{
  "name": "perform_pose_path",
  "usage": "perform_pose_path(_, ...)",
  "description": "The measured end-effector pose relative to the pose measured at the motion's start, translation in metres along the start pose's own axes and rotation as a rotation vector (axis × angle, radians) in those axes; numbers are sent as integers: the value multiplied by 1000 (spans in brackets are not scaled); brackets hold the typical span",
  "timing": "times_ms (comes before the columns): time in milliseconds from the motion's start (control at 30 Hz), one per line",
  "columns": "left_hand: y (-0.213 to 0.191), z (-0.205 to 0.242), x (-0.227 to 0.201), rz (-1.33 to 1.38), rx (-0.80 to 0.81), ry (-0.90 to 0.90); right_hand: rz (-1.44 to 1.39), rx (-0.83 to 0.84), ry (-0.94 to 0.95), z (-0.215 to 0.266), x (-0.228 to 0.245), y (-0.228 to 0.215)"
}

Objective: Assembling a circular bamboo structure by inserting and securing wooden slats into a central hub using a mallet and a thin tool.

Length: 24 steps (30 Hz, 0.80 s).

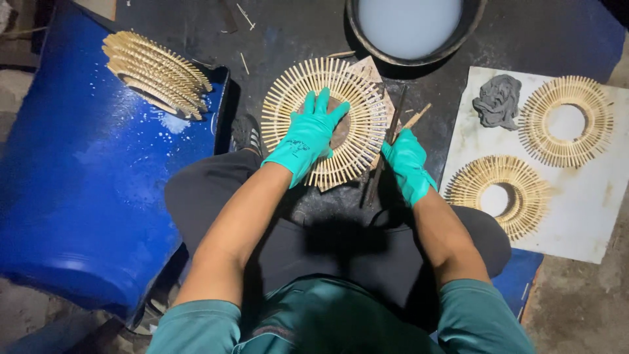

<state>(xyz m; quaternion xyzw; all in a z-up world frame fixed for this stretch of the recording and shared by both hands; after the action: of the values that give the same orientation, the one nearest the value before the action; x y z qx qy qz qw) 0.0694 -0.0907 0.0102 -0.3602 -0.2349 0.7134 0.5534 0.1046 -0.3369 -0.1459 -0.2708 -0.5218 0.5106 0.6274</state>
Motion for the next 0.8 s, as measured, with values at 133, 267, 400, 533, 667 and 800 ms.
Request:
perform_pose_path(133,6,2,3,-24,-56,-3,-90,94,-10,-18,-21,39)
perform_pose_path(267,0,0,-4,-30,70,-129,-138,111,22,-21,-16,23)
perform_pose_path(400,10,-6,0,91,-65,-160,-279,194,85,-7,-20,-4)
perform_pose_path(533,14,-9,0,78,-121,-73,-579,251,123,9,-22,-42)
perform_pose_path(667,8,-16,-3,-50,-98,-19,-1020,289,104,64,4,-120)
perform_pose_path(800,5,-15,2,136,-103,-144,-1646,82,123,137,70,-211)
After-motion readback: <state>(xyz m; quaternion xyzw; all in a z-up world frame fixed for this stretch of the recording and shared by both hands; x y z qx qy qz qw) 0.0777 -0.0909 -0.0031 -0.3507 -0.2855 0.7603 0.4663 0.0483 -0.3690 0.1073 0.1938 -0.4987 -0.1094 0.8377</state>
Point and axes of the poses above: each hand's wrist, its own z-axis away from the middle knuckle, its own y-axis out of the palm, x = y × z, the point moved 7 cm from there along -z, towards the middle knuckle, and after that the axes turned 3 degrees about x, right-handed, at the moved point
